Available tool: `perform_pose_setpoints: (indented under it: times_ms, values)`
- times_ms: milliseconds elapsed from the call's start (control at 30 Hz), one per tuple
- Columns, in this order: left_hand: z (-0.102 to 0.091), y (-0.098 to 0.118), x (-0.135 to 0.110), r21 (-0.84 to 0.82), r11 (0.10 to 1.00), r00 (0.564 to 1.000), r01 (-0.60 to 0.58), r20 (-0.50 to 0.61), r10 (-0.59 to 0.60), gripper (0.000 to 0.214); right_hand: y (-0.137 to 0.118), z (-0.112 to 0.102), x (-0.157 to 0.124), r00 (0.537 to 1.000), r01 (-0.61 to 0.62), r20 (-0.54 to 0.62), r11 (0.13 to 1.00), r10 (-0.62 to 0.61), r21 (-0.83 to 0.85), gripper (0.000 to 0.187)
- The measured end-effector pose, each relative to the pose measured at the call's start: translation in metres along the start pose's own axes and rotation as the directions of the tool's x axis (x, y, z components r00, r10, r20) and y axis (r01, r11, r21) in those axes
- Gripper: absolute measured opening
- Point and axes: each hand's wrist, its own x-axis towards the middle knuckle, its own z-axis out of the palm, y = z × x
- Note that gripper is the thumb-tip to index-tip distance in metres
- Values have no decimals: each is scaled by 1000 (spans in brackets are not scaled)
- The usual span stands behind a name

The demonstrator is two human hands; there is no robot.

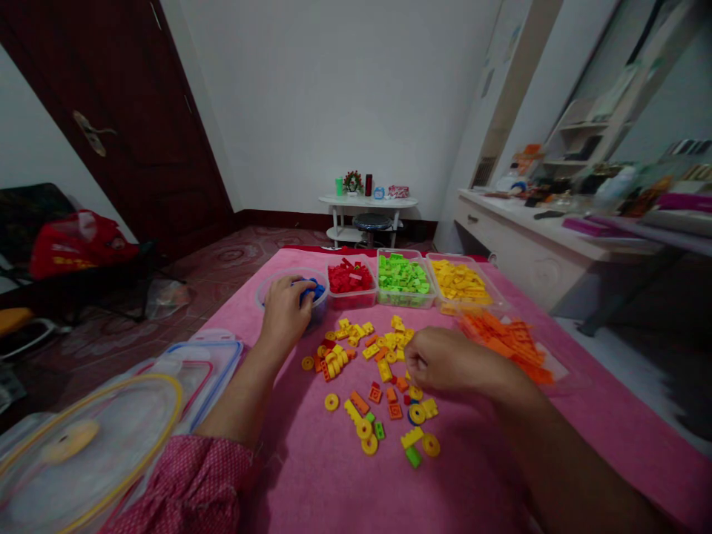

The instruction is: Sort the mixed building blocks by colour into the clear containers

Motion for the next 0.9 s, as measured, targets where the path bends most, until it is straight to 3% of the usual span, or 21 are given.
perform_pose_setpoints:
  times_ms: [133,200,267,300,333,367,400,433,467,500,600,667,733,833,900]
  values:
    - [-8,19,-3,-120,989,993,-89,-88,79,21,-21,4,-1,982,-121,124,979,143,-165,14]
    - [-11,34,-6,-242,960,989,-143,-78,128,21,-31,6,1,971,-137,163,966,175,-220,18]
    - [-12,52,-12,-397,908,987,-133,34,160,21,-36,7,1,967,-112,194,961,163,-253,17]
    - [-12,60,-16,-479,873,970,-92,154,187,21,-37,6,1,968,-100,198,960,155,-263,16]
    - [-11,69,-21,-556,831,922,-28,306,236,19,-36,5,0,970,-95,190,959,149,-268,14]
    - [-10,77,-28,-620,783,823,48,469,321,17,-34,3,0,974,-99,173,957,150,-273,13]
    - [-9,86,-35,-660,740,680,128,602,419,16,-30,1,-1,977,-110,148,953,156,-281,13]
    - [-7,94,-44,-686,700,533,198,675,510,16,-25,0,0,979,-128,116,948,168,-292,14]
    - [-6,103,-52,-708,666,425,236,692,584,17,-20,-2,1,979,-152,82,942,185,-300,15]
    - [-4,111,-61,-740,632,394,230,665,635,17,-13,-2,2,978,-178,48,937,201,-301,15]
    - [-1,133,-81,-834,550,422,-36,487,765,15,6,-1,8,976,-216,-41,950,212,-226,14]
    - [2,141,-89,-817,519,429,-251,387,816,16,15,2,11,978,-202,-87,967,190,-155,13]
    - [8,142,-90,-765,514,438,-388,337,833,16,19,4,13,981,-178,-98,978,167,-114,14]
    - [17,131,-82,-702,555,470,-447,344,813,13,16,5,13,986,-152,-82,984,145,-90,14]
    - [22,118,-72,-647,623,526,-440,376,763,14,12,3,12,985,-156,-91,984,148,-86,16]
